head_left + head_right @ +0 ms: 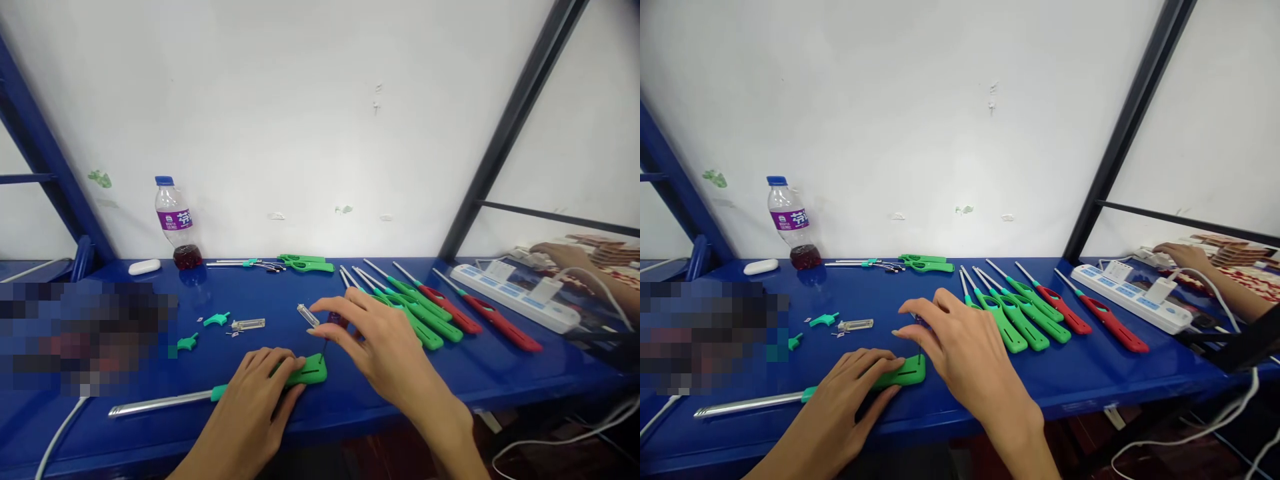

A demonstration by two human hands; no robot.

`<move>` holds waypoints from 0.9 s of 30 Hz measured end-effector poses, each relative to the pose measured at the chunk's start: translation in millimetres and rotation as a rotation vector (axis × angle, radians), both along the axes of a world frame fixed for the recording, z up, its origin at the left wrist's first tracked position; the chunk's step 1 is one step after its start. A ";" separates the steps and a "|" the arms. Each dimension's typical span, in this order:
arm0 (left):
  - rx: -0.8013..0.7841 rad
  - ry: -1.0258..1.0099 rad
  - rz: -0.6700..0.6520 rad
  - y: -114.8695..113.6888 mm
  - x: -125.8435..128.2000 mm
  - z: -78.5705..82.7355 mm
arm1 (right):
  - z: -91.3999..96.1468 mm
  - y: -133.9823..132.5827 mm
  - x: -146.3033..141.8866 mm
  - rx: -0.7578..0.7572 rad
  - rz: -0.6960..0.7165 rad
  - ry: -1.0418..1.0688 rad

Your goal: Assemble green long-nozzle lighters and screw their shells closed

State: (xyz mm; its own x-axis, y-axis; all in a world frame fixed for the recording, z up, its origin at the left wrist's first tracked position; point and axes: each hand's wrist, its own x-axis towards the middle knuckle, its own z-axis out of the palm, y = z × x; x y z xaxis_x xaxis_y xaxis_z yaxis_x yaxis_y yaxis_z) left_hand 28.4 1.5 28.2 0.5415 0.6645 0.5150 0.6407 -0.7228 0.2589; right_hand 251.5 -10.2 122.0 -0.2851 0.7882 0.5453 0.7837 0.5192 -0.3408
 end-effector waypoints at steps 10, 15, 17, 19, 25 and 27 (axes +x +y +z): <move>0.017 0.020 -0.001 -1.0 -0.6 1.5 | -3.4 -0.1 -1.6 -0.052 0.108 0.080; 0.010 0.030 -0.006 0.3 -2.3 -2.5 | -1.3 -0.2 -7.1 0.004 -0.016 0.059; 0.017 0.034 -0.004 1.4 -3.5 -5.0 | 1.3 -3.1 -5.7 -0.028 0.024 0.078; 0.039 0.033 -0.008 3.0 -5.0 -7.7 | 2.8 -4.6 -3.6 -0.061 0.076 0.104; 0.168 0.001 -0.034 10.3 -7.3 -12.7 | 1.4 1.2 -2.1 -0.059 0.009 0.175; 0.226 -0.013 -0.042 13.0 -6.3 -12.3 | 2.0 1.9 -2.3 -0.060 -0.037 0.182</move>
